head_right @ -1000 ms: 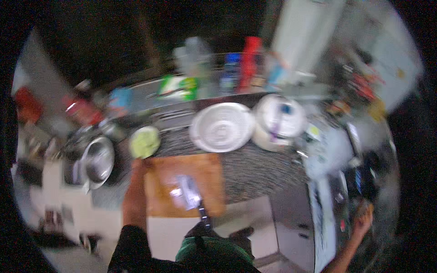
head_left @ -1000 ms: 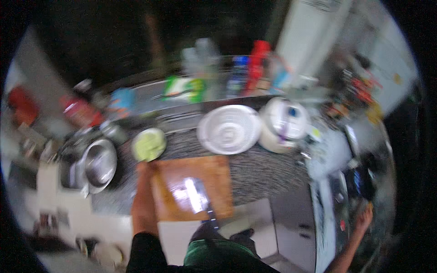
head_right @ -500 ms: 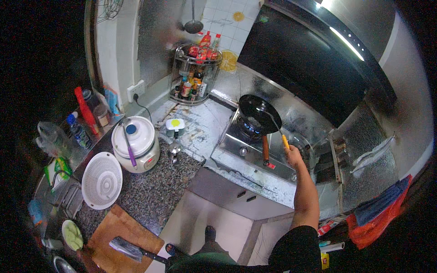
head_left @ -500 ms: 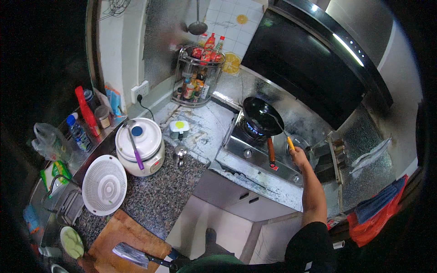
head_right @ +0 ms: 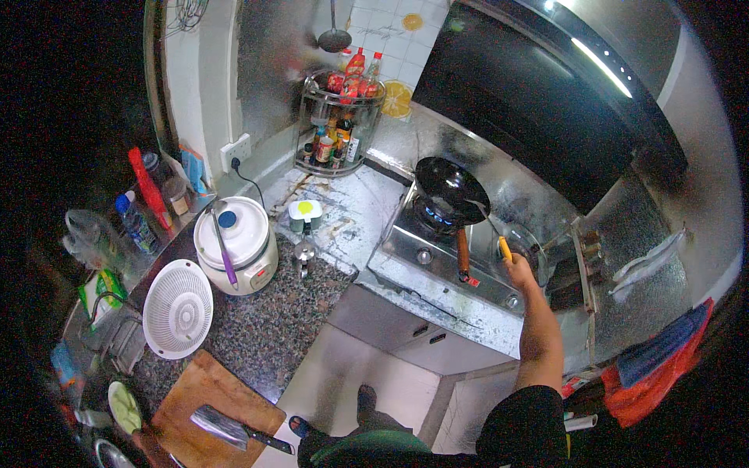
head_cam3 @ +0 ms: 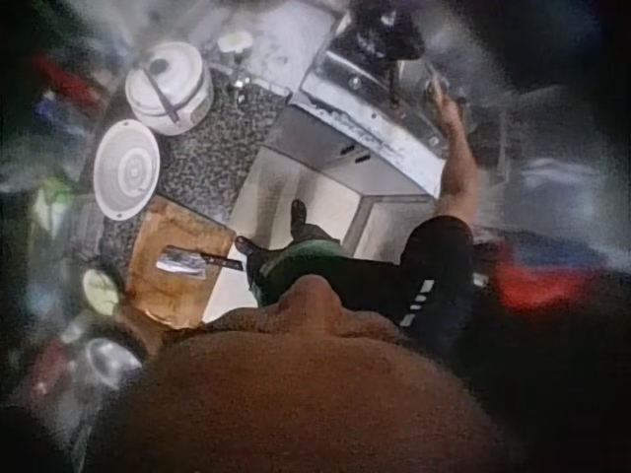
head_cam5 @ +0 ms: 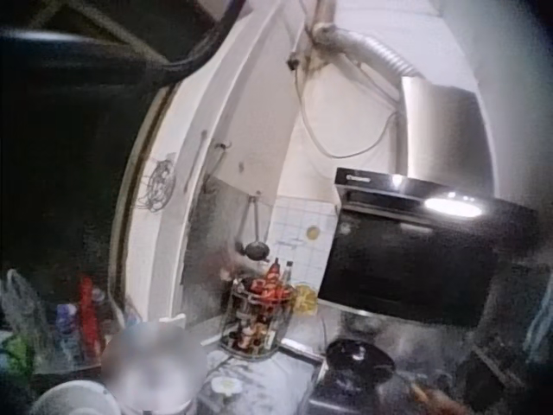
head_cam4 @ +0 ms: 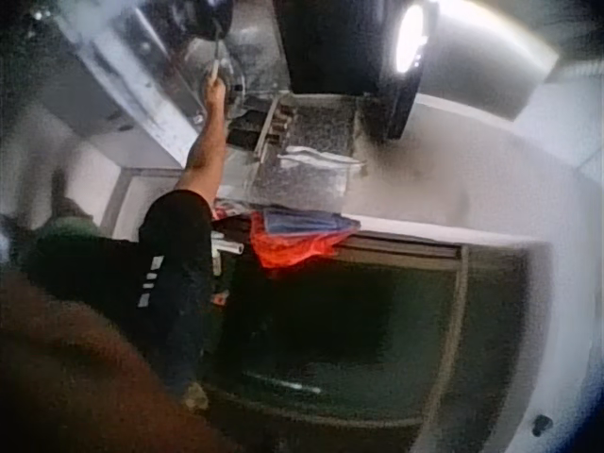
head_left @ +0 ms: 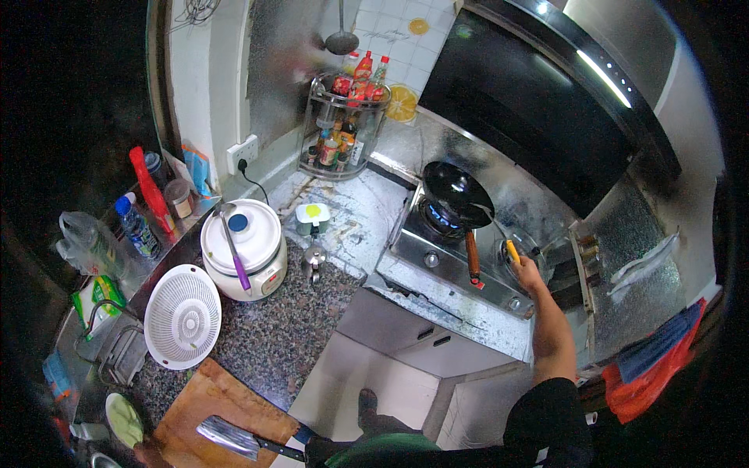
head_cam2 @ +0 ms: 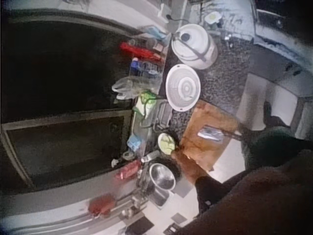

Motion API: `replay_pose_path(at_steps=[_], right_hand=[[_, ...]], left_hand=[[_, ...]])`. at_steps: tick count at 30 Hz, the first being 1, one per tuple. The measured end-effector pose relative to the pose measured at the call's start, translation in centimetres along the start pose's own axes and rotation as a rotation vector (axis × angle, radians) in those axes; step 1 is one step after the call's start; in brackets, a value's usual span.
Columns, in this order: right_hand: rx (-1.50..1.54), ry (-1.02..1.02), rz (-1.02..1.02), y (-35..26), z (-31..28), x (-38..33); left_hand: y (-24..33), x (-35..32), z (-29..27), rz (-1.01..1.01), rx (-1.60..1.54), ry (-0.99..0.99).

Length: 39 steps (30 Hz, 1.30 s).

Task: The person places sliced cucumbers into a wok on a stove by hand and uses a spatula to stir them. They turn a knob on the stove, handle a towel, and use a spoon to place seasoning into a bowl.

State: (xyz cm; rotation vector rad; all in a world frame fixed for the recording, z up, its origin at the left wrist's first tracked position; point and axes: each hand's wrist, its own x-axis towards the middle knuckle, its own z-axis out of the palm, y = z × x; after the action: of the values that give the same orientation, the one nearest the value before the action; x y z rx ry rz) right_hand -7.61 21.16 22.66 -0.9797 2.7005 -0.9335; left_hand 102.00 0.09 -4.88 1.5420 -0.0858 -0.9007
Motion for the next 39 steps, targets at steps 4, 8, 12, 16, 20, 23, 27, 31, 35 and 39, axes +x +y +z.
replay_pose_path(at_steps=[4,8,12,16,20,23,27,31,35,39], right_hand=[[-0.210,-0.002,0.036,0.0,-0.6,-1.6],[-0.130,-0.012,0.083,2.3,-0.6,-0.8],[-0.214,-0.007,-0.019,5.3,-2.0,0.3],[-0.346,-0.001,-0.040,7.8,-4.5,2.7],[-0.288,-0.111,-0.062,8.8,-8.2,5.0],[-0.325,-0.133,-0.136,12.5,-9.9,7.3],[-0.405,-0.137,-0.180,16.2,-11.4,10.3],[-0.468,-0.076,-0.221,20.4,-12.0,12.5],[-0.571,0.027,-0.229,25.8,-11.4,14.6],[-0.600,0.105,-0.259,26.9,-11.1,14.8]], left_hand=[[1.6,-2.8,1.7,0.040,0.039,-0.013],[4.0,-8.4,3.1,0.103,0.058,0.002],[4.8,-15.6,6.8,0.149,0.082,-0.045],[3.5,-24.2,11.8,0.179,0.084,-0.108],[2.9,-33.2,15.4,0.216,0.097,-0.138],[1.9,-38.7,17.5,0.229,0.095,-0.161],[0.8,-44.1,18.4,0.244,0.102,-0.162],[0.0,-48.5,18.8,0.257,0.107,-0.166],[-1.6,-50.7,19.3,0.249,0.130,-0.168],[-2.0,-51.9,18.8,0.245,0.126,-0.165]])
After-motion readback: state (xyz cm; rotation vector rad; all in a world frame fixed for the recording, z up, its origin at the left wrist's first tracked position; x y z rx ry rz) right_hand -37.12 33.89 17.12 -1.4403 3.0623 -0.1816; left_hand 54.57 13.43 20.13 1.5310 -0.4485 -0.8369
